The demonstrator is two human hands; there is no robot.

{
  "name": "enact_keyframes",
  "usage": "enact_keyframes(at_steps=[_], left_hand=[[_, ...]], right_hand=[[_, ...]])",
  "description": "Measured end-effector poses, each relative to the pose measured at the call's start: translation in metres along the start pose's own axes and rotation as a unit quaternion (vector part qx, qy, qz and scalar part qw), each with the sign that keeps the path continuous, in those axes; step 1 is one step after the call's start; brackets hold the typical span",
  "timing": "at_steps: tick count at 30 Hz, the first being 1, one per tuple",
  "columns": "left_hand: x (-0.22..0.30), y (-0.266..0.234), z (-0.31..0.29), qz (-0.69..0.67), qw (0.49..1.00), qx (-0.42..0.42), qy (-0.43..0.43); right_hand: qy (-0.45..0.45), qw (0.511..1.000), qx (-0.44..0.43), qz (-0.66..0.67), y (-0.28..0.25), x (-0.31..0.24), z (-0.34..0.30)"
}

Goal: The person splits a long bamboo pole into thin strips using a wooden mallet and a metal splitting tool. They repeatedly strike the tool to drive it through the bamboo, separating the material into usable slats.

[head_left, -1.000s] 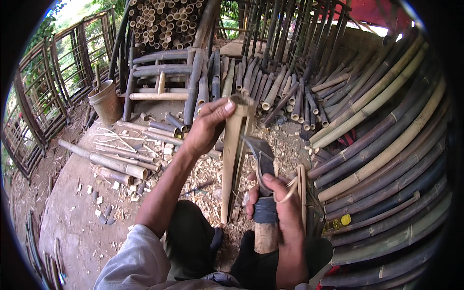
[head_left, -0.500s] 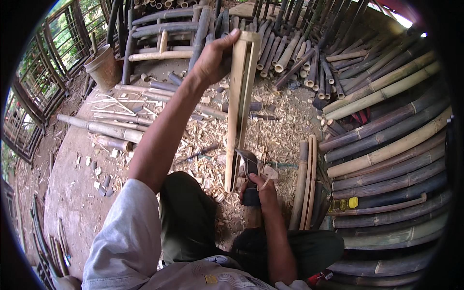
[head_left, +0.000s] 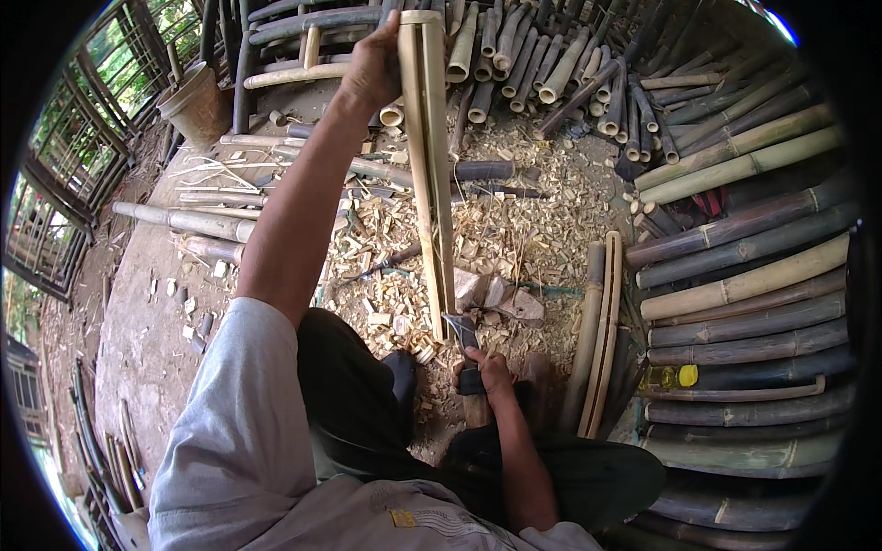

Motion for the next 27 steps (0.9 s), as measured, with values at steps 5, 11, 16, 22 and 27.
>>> enact_keyframes(at_steps=[5, 11, 16, 22, 27], left_hand=[[0.007, -0.038, -0.008, -0.059, 0.998, -0.031, -0.006], [0.018, -0.068, -0.016, -0.044, 0.999, -0.001, -0.031], [0.04, 0.041, -0.004, 0.177, 0.984, -0.016, 0.012], [0.031, 0.155, -0.026, 0.236, 0.969, -0.069, 0.006], [0.039, 0.183, -0.047, 0.218, 0.971, -0.079, 0.051]], right_hand=[[0.038, 0.999, 0.009, -0.006, -0.012, 0.029, -0.001], [0.027, 0.997, -0.033, -0.07, -0.029, 0.041, 0.005], [-0.177, 0.983, -0.015, -0.053, 0.008, -0.143, -0.071], [-0.54, 0.77, 0.122, -0.319, 0.076, -0.35, -0.195], [-0.624, 0.546, 0.215, -0.516, 0.114, -0.405, -0.248]])
Point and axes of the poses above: each hand's wrist, its own z-axis towards the middle knuckle, its own y-axis out of the palm, x = y × z, the point moved 9 cm from there along z, towards the middle knuckle, and after that the axes turned 1 degree about -y, right-handed, at the moved point
